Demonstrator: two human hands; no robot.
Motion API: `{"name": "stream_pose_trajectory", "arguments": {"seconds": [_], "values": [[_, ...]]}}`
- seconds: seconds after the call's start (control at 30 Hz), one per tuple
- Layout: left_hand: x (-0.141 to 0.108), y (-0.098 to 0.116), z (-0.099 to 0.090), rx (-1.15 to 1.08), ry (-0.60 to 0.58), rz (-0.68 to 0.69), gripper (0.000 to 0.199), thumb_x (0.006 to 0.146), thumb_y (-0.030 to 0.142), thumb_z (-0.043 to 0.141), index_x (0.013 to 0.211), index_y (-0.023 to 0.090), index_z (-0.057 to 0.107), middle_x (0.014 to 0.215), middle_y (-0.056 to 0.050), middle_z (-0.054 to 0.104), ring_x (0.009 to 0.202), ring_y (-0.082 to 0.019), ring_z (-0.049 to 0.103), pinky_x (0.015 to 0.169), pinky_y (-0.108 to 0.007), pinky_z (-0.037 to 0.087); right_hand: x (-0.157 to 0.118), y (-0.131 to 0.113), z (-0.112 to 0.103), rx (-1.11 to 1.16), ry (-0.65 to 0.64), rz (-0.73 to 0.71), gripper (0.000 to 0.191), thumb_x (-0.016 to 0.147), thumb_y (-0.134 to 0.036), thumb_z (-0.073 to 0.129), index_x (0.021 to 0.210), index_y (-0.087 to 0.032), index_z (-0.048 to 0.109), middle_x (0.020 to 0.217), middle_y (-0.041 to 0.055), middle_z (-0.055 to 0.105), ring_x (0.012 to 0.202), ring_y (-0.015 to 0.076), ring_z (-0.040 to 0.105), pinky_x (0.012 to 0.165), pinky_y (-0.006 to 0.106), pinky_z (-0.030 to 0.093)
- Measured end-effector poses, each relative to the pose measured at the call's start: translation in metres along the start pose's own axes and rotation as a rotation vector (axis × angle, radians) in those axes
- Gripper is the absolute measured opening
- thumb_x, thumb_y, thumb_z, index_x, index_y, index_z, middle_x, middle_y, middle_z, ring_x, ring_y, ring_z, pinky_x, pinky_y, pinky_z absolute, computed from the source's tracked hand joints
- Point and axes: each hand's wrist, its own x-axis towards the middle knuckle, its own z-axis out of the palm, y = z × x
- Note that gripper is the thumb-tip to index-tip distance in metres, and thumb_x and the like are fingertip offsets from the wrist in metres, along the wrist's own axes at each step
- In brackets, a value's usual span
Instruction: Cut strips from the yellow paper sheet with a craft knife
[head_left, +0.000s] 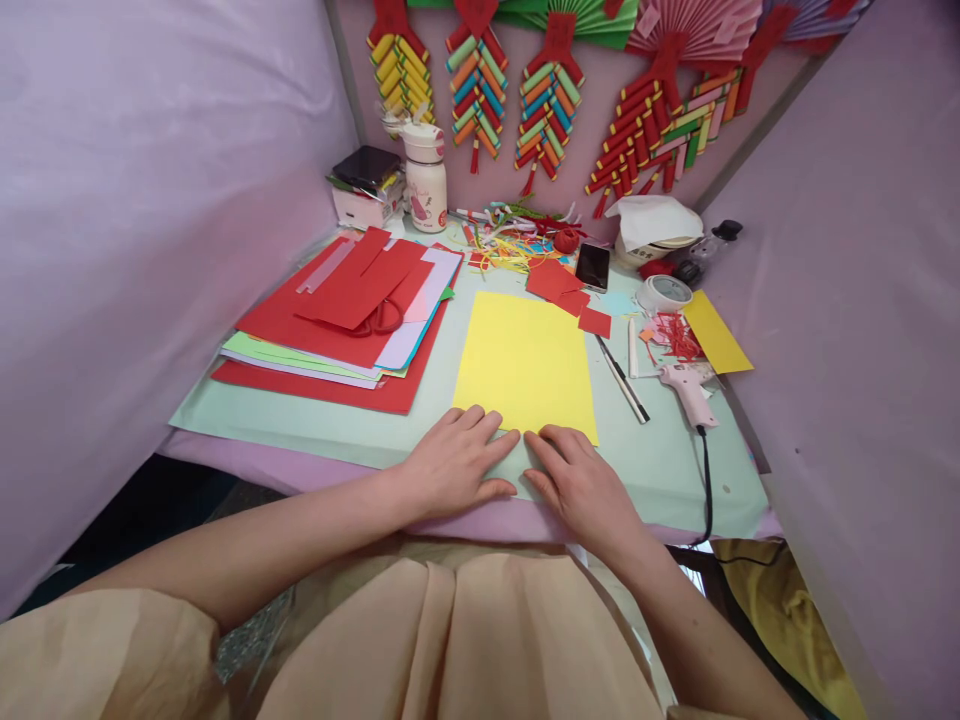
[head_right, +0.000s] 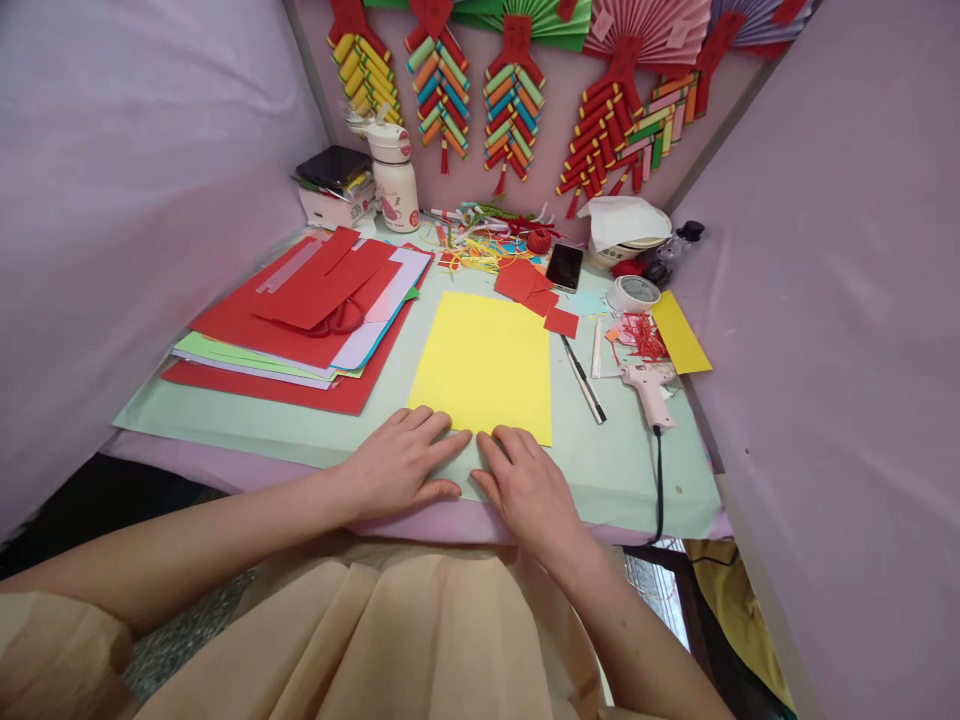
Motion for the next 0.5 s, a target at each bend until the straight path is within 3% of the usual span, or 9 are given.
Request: {"name": "stream_pose_trajectory", "arguments": {"seconds": [0.5], "values": [[-0.026, -0.037, -0.007, 0.142, -0.005, 0.094, 0.054, 0.089, 0.059, 0.058, 0.127, 0.020, 0.054, 0.117, -0.010, 0.059, 0.101, -0.028, 0.050, 0.092, -0.043, 0.032, 0.000, -0.001, 0.000, 0.004, 0.012, -0.011, 0.035, 0.097, -0.035, 0.050, 0.128, -0.019, 0.053, 0.117, 0.0114, 0.059, 0.108, 0.0261, 0.054, 0.089, 0.042, 0.053]]}}
